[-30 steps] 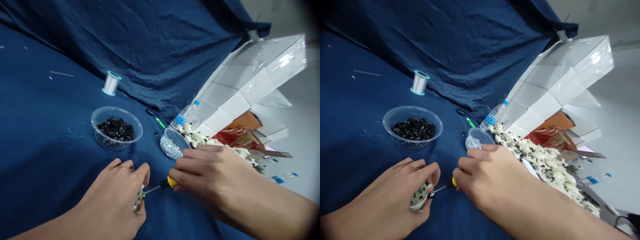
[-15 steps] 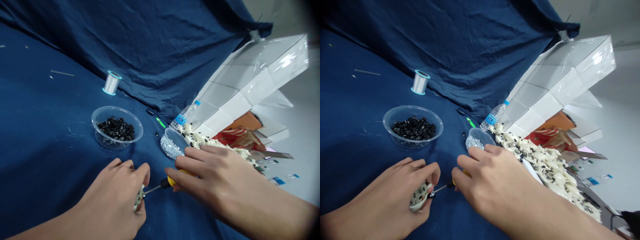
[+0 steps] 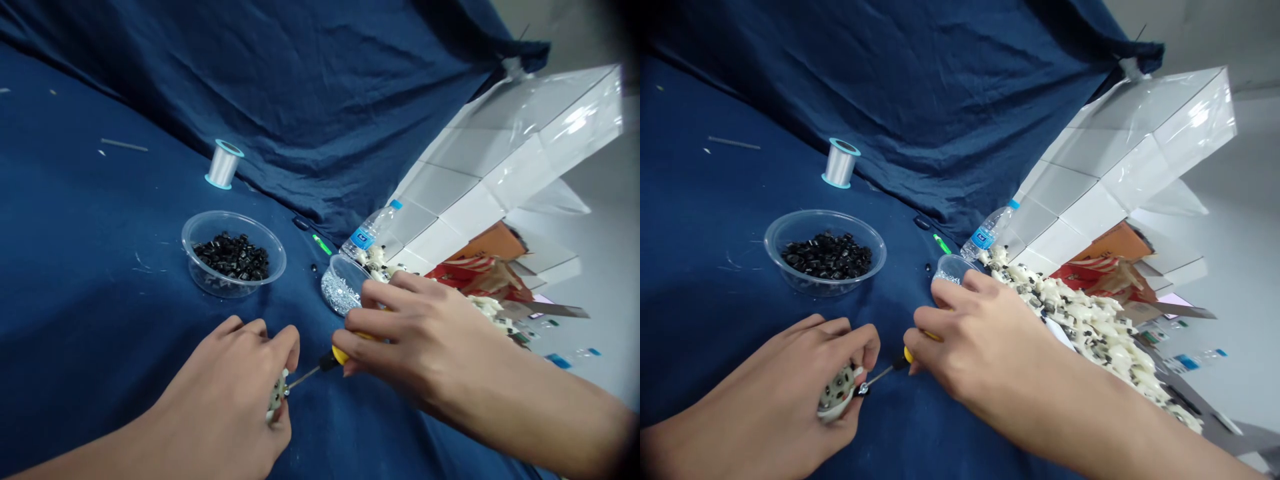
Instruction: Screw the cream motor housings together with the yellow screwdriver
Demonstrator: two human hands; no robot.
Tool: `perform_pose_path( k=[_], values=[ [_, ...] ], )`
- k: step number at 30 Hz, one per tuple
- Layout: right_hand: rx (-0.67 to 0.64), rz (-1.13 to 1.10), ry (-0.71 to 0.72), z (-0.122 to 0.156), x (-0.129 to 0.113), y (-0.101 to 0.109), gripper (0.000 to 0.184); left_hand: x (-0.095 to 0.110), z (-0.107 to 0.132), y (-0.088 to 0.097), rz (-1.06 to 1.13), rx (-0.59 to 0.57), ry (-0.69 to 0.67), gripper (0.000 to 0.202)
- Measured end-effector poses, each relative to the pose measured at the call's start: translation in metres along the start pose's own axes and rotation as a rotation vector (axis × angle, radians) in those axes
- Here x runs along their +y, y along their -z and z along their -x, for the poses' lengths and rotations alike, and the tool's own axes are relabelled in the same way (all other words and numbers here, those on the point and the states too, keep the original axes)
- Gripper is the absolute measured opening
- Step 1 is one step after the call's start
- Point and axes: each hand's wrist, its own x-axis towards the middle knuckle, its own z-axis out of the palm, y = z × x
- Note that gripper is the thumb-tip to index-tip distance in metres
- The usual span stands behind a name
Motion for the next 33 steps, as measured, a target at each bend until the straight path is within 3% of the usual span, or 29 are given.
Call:
perform_pose_path(
  k=[3, 7, 16, 20, 25, 29, 33],
  values=[
    [-0.020, 0.054, 0.008, -0.001, -0.002, 0.003, 0.015, 0.000, 0.001, 0.000, -0.005, 0.004, -0.006, 0.018],
    [-0.124, -0.043, 0.010, -0.001, -0.004, 0.011, 0.003, 0.004, -0.002, 0.006, -0.013, -0.018, 0.016, 0.016],
    [-0.165, -0.127, 0.011, -0.002, -0.004, 0.009, 0.020, 0.009, -0.001, 0.013, -0.031, -0.058, 0.041, 0.016],
    [-0.257, -0.233, -0.056, -0.001, -0.004, 0.016, 0.009, 0.009, 0.000, 0.013, -0.041, -0.057, 0.050, 0.015],
    [-0.249, -0.244, -0.009, -0.001, -0.003, 0.016, 0.011, 0.010, 0.000, 0.015, -0.042, -0.062, 0.068, 0.016],
    [-0.233, -0.299, -0.064, -0.003, -0.002, 0.009, 0.018, 0.012, 0.000, 0.015, -0.050, -0.081, 0.064, 0.015],
    [-0.240, -0.365, -0.137, 0.000, -0.002, 0.011, 0.004, 0.011, 0.000, 0.014, -0.063, -0.071, 0.059, 0.016]
  ],
)
